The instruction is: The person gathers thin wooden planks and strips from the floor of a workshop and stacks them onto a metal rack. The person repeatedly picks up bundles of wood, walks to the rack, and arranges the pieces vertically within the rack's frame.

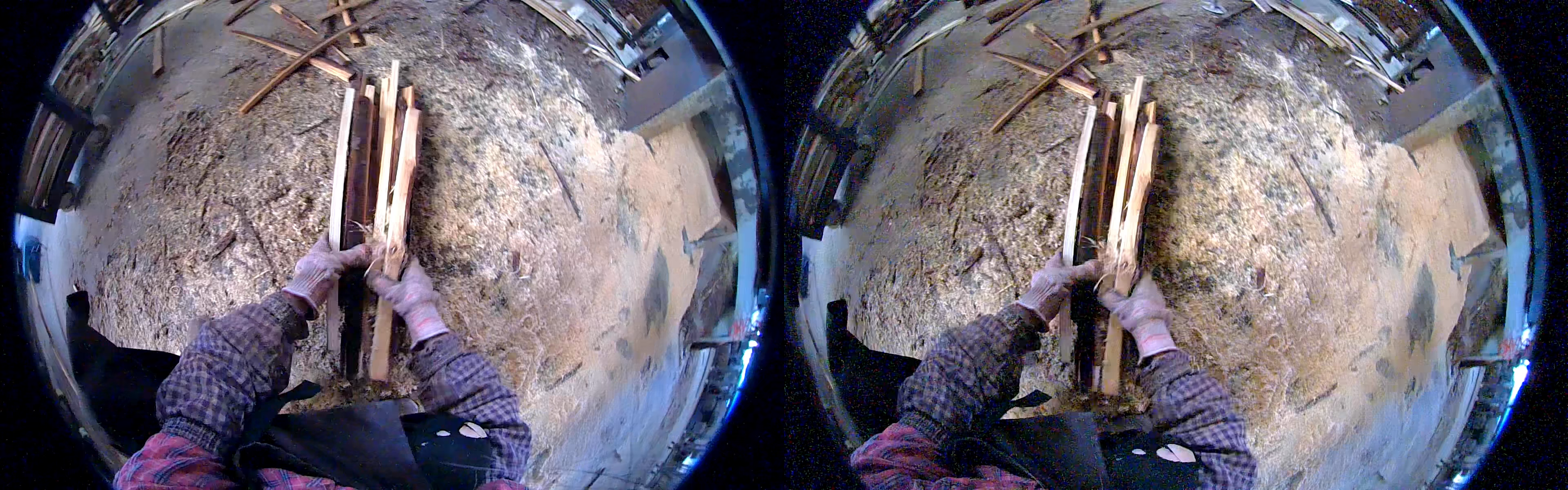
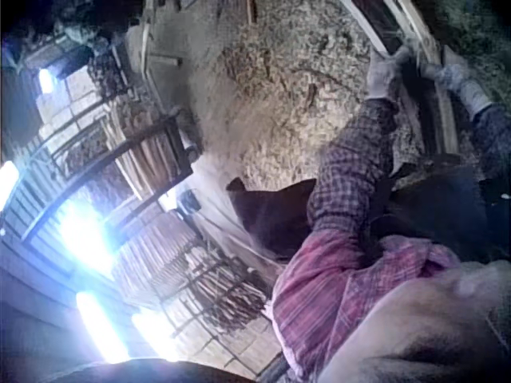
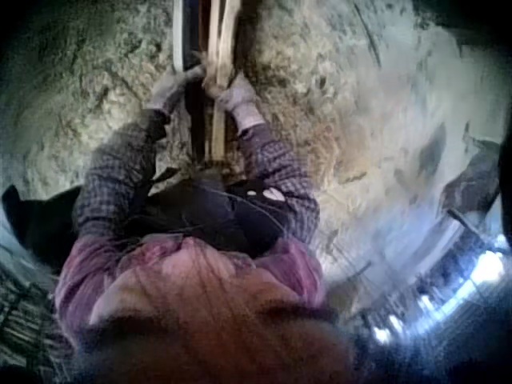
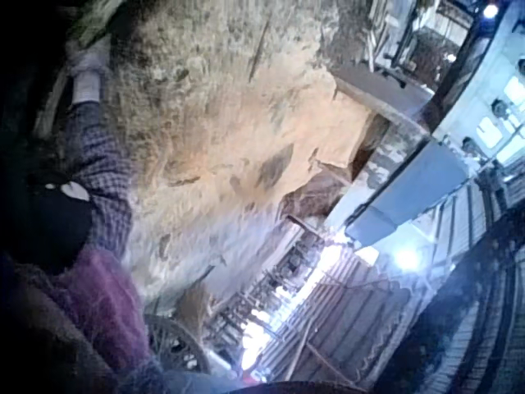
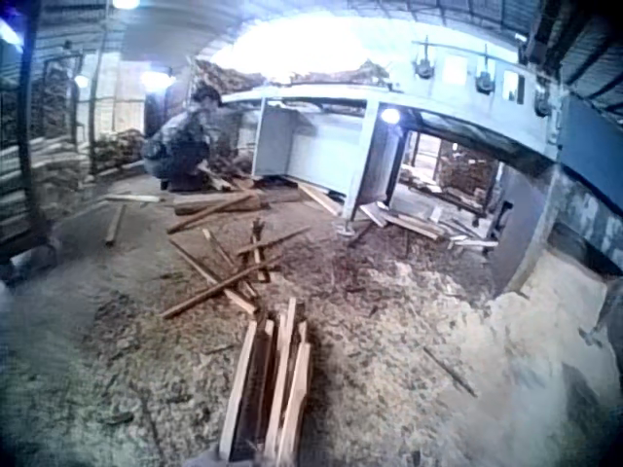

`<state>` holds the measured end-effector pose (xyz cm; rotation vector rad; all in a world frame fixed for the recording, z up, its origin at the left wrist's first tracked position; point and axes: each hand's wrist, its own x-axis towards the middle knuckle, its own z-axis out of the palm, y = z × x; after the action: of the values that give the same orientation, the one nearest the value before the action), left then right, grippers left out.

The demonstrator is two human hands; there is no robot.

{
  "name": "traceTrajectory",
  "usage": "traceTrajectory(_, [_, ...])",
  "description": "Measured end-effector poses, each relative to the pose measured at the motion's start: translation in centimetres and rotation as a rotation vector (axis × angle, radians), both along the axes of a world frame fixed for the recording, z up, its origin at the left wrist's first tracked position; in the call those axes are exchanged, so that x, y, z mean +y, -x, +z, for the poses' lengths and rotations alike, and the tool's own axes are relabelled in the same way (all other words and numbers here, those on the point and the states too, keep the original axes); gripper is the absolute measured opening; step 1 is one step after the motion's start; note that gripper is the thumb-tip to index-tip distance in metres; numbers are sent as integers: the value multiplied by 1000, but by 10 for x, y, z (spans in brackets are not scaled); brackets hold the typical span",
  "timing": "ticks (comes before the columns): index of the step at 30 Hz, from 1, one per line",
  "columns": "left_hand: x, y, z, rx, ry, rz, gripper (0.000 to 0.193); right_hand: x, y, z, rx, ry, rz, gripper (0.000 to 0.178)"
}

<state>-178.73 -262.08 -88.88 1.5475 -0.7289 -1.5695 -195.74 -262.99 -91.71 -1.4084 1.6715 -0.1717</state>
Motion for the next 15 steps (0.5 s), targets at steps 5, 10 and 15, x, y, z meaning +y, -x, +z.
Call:
traceTrajectory(5, [35,-29,0,232,-159,154,31,48,-33,-40,-1075,-308,-456,65])
traceTrajectory(10, [85,-34,21,428,-333,-2,36,120,-14,-75,-1073,-181,-90,56])
traceTrajectory(15, [97,-13,1,419,-293,-30,35,176,12,-233,-1583,-942,-1015,58])
